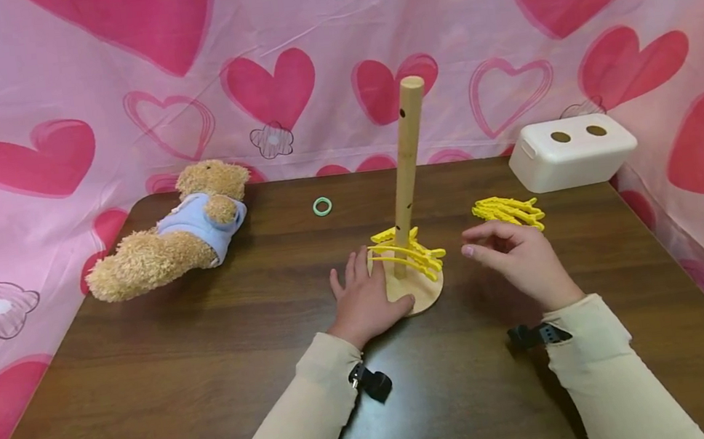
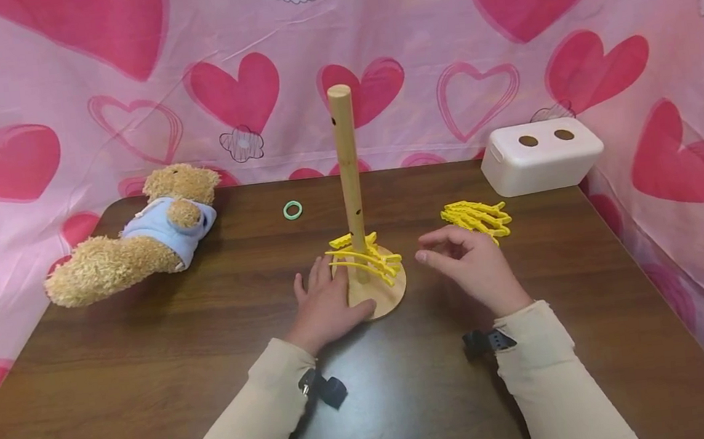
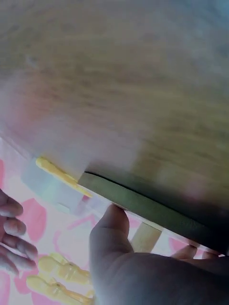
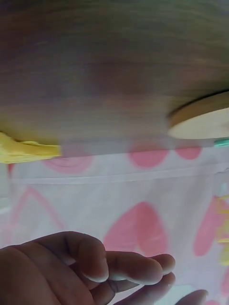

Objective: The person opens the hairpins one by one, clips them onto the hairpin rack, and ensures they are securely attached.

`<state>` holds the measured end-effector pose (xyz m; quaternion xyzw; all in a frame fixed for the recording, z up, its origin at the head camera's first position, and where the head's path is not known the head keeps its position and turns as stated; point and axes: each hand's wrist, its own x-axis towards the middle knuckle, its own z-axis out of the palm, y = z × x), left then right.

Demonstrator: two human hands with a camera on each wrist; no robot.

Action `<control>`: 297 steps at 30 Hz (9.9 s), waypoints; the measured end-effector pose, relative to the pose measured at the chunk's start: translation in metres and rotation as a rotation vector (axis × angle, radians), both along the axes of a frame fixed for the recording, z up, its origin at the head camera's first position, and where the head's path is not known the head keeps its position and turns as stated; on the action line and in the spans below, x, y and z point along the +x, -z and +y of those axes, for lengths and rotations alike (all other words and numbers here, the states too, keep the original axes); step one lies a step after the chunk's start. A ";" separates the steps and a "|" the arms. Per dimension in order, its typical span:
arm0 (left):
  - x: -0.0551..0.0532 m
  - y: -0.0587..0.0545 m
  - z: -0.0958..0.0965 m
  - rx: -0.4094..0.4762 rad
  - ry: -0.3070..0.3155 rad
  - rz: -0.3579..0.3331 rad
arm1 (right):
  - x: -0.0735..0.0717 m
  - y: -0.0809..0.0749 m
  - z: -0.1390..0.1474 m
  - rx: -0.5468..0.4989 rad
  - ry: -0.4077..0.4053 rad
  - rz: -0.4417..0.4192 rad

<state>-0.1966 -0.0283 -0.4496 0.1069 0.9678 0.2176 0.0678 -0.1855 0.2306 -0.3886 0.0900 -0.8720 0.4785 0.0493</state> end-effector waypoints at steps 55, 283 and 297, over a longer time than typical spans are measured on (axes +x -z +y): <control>-0.002 -0.002 0.000 0.113 -0.082 0.100 | -0.038 0.021 0.061 0.438 0.040 -0.478; 0.001 -0.002 0.001 -0.026 0.027 0.032 | -0.035 0.035 0.089 0.208 0.296 -0.393; 0.002 0.003 -0.006 -0.002 0.030 0.059 | -0.036 0.041 0.082 0.025 0.400 -0.340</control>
